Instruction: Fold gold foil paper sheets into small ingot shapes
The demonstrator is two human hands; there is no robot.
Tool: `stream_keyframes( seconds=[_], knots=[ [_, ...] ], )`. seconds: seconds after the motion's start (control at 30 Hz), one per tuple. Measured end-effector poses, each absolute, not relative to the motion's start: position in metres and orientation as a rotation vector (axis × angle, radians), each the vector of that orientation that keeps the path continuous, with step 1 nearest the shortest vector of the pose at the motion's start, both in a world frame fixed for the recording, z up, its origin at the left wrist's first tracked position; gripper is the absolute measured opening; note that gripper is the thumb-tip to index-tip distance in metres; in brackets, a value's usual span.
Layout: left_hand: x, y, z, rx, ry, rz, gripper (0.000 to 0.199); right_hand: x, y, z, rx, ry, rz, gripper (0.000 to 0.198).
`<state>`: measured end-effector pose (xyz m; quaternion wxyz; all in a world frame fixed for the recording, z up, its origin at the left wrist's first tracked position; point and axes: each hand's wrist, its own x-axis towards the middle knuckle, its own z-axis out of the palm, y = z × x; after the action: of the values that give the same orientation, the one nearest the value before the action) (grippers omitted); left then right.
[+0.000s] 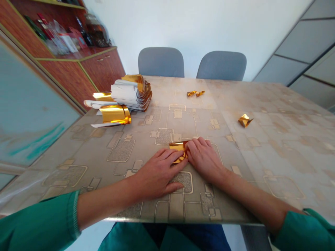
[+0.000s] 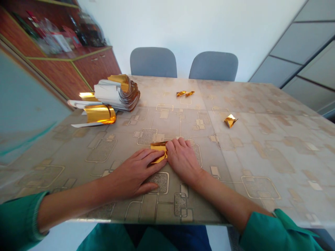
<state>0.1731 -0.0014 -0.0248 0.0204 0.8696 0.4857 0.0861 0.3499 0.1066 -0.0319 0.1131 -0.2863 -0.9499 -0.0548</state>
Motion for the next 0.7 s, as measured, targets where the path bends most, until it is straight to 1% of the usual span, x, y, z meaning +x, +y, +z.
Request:
stream_keyframes(
  seconds=[0.2, 0.37, 0.7],
  knots=[
    [0.167, -0.006, -0.028, 2.702, 1.499, 0.275, 0.069, 0.357, 0.113, -0.034, -0.817, -2.801, -0.214, 0.010],
    [0.161, -0.011, -0.030, 2.684, 1.469, 0.241, 0.069, 0.360, 0.115, -0.033, -0.837, -2.837, -0.171, 0.010],
    [0.143, -0.015, -0.024, 2.709, 1.415, 0.147, 0.071, 0.361, 0.118, -0.035, -0.816, -2.820, -0.077, 0.016]
  ],
)
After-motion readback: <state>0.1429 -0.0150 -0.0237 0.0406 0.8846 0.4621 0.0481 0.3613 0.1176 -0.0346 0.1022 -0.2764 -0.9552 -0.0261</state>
